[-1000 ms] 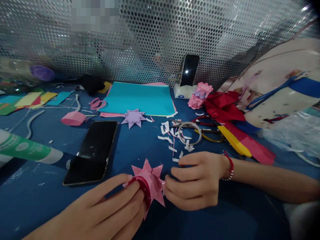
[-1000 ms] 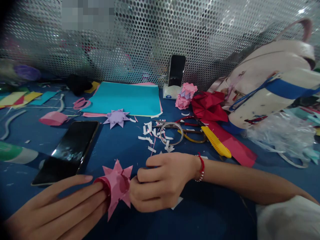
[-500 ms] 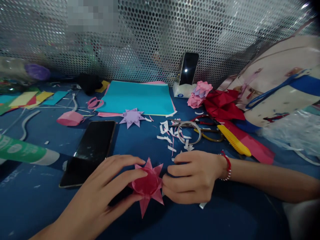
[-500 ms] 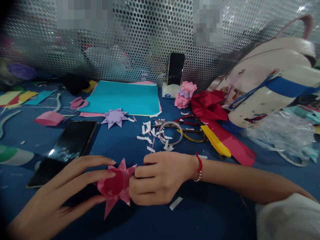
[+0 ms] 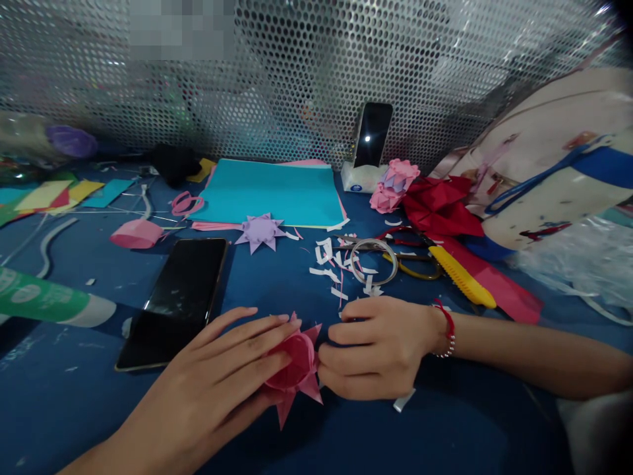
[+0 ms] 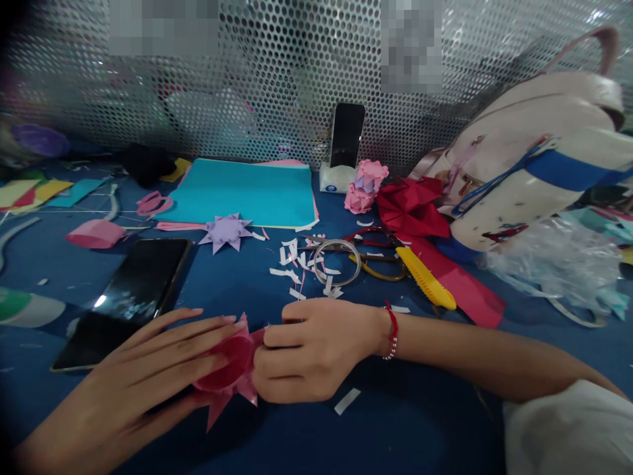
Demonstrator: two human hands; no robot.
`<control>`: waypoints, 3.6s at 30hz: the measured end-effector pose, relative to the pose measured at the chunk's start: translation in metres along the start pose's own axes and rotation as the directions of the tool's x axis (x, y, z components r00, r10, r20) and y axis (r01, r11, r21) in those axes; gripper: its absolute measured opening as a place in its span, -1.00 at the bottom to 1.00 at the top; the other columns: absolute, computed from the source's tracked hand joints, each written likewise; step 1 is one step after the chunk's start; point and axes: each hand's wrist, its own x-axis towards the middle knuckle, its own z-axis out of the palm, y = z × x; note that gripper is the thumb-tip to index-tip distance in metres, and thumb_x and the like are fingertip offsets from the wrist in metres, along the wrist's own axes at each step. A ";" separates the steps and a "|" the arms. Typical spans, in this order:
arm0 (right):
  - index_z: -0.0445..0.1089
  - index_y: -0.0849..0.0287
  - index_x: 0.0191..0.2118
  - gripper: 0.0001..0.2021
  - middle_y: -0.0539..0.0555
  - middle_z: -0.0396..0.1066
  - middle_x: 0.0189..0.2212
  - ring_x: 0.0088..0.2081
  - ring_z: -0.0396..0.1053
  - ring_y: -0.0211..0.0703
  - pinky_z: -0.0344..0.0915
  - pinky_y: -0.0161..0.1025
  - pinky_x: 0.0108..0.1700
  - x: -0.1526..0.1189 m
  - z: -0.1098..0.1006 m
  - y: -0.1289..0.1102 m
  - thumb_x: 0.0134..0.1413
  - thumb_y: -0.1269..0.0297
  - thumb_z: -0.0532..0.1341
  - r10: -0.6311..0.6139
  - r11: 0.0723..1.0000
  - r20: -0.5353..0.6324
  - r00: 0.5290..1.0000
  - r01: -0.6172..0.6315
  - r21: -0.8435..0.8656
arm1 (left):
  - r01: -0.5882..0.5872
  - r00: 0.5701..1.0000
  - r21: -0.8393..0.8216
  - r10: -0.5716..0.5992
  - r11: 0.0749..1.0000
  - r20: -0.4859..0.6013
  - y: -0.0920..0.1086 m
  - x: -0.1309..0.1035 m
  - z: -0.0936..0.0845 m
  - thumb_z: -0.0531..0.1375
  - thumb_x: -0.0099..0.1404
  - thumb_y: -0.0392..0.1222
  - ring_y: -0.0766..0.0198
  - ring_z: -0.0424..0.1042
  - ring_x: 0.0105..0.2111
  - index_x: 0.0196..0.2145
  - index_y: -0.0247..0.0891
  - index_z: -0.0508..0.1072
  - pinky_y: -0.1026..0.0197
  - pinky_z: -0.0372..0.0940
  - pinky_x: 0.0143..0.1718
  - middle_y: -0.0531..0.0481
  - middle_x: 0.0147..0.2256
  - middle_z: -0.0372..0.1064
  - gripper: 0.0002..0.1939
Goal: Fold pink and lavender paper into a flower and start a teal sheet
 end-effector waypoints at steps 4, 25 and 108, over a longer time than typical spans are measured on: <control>0.53 0.20 -0.28 -0.86 -0.03 0.52 -0.36 -0.42 0.38 -0.31 0.19 -0.24 -0.44 0.001 0.002 -0.002 0.26 0.32 0.23 0.050 0.999 -0.012 0.999 -0.050 0.009 | 0.016 1.000 -0.057 -0.016 0.998 0.000 0.002 0.001 0.000 0.13 0.45 -0.24 0.17 0.40 0.16 0.07 -0.08 0.46 -0.01 0.21 0.28 0.00 0.18 0.41 -0.72; 0.44 0.21 -0.16 -0.79 0.08 0.49 -0.19 -0.19 0.35 -0.25 0.29 -0.31 -0.13 0.021 -0.016 -0.011 0.41 0.30 0.07 0.403 0.904 0.173 0.898 -0.421 0.077 | 0.275 0.961 -0.117 -0.277 0.954 -0.001 0.025 0.027 -0.017 0.16 0.37 -0.16 0.06 0.42 0.10 -0.27 -0.06 0.56 0.03 0.45 0.01 0.04 0.19 0.35 -0.84; 0.51 0.09 -0.26 -0.90 -0.05 0.50 -0.31 -0.28 0.27 -0.26 0.18 -0.26 -0.22 -0.002 -0.011 0.010 0.27 0.22 0.27 0.388 0.922 -0.100 0.916 -0.385 0.049 | 0.403 0.909 -0.387 -0.412 0.829 0.065 0.000 0.060 -0.021 0.24 0.30 -0.09 0.08 0.40 0.11 -0.32 -0.03 0.58 -0.03 0.30 0.19 0.11 0.16 0.37 -0.90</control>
